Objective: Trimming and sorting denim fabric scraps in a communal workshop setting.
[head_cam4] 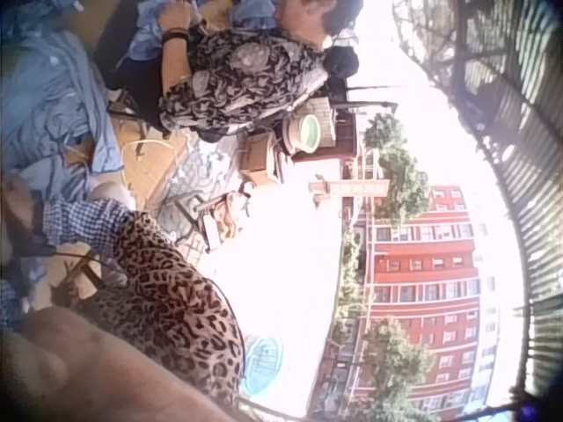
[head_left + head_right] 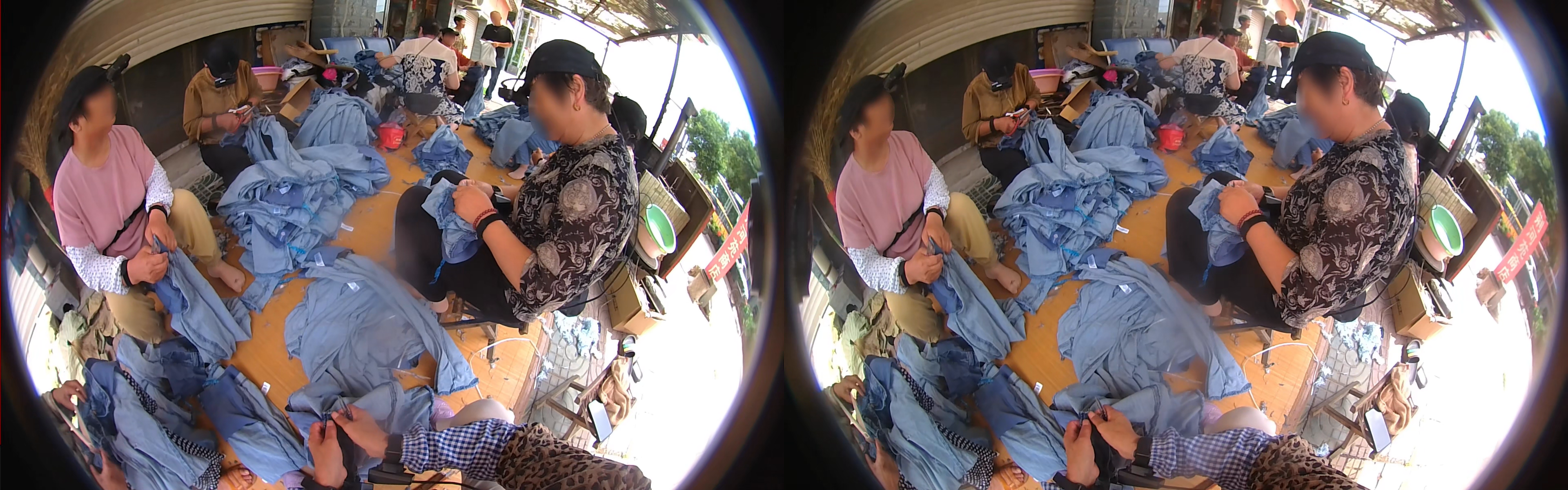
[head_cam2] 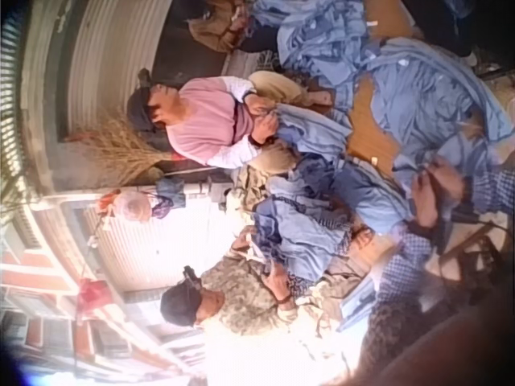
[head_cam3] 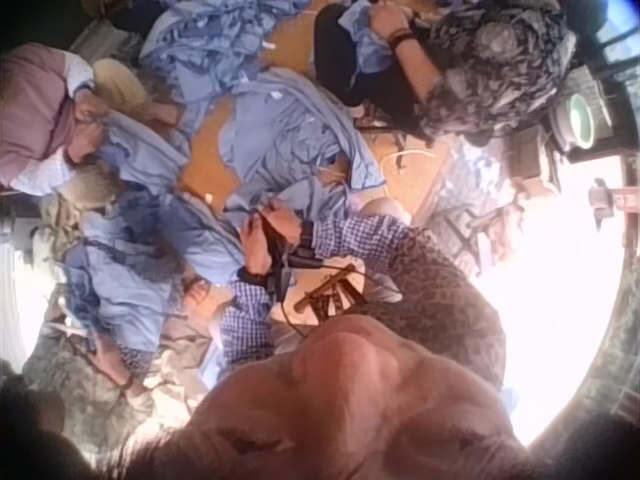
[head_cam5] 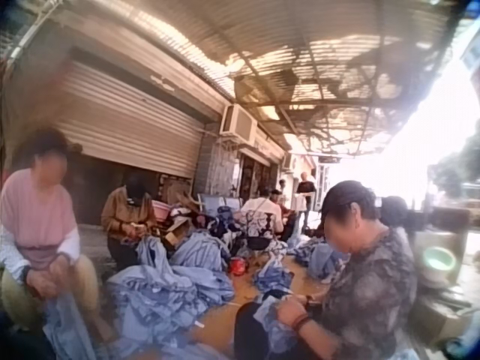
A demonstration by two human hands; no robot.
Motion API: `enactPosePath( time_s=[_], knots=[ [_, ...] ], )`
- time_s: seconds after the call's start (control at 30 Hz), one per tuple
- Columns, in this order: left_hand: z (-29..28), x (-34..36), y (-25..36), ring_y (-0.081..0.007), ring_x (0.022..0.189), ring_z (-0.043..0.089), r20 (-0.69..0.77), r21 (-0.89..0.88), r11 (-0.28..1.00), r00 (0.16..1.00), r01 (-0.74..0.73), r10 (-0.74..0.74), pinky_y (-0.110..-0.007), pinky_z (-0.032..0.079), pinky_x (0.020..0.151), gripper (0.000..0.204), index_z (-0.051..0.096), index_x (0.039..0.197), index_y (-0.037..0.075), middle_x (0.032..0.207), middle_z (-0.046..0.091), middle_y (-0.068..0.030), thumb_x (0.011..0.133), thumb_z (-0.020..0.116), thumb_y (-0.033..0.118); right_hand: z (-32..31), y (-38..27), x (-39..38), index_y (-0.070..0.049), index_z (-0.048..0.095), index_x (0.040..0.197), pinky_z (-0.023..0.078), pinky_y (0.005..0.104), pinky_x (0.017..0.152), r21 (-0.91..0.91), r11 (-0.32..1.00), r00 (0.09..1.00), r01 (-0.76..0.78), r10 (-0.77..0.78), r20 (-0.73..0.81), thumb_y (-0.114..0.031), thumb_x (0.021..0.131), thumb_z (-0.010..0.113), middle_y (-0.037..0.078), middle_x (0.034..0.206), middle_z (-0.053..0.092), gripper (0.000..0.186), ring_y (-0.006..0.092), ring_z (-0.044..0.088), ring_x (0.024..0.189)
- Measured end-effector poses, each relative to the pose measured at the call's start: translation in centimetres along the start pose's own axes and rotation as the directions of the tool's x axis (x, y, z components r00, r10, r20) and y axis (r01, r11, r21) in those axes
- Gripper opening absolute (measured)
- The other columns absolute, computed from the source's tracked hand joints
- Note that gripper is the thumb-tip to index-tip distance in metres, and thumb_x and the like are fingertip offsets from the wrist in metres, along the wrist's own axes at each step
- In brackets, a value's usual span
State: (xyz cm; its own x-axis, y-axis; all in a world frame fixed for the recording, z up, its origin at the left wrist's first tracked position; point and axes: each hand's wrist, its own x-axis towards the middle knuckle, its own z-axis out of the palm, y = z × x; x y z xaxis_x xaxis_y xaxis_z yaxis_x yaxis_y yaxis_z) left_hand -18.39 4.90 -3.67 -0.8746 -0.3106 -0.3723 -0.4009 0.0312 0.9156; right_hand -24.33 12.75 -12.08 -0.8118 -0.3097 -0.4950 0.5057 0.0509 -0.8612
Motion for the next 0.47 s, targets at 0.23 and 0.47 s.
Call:
enactPosePath(
  time_s=[0.23,0.47],
  knots=[
    [0.3,0.7,-0.1,-0.0367,0.120,0.040,-0.010,0.002,0.999,0.999,0.052,-0.052,-0.039,0.023,0.107,0.048,0.047,0.124,-0.004,0.129,0.047,-0.0245,0.098,0.034,0.034,-0.3,-0.3,0.2,-0.005,0.056,0.087,0.038,0.0233,0.063,-0.005,0.999,0.999,0.035,-0.035,-0.012,-0.029,0.089,0.059,-0.002,0.076,0.053,0.023,0.0065,0.045,0.072],
    [1.1,3.4,-5.6,-0.0094,0.070,0.047,-0.199,-0.444,0.895,0.970,0.036,-0.138,-0.025,0.039,0.061,0.012,0.053,0.086,0.002,0.077,0.054,-0.0022,0.091,0.054,0.013,0.0,-0.2,0.6,-0.007,0.058,0.098,0.039,0.0224,0.067,-0.073,0.997,1.000,-0.020,0.018,-0.018,-0.027,0.088,0.061,0.000,0.080,0.057,0.022,0.0073,0.048,0.075]
  ],
)
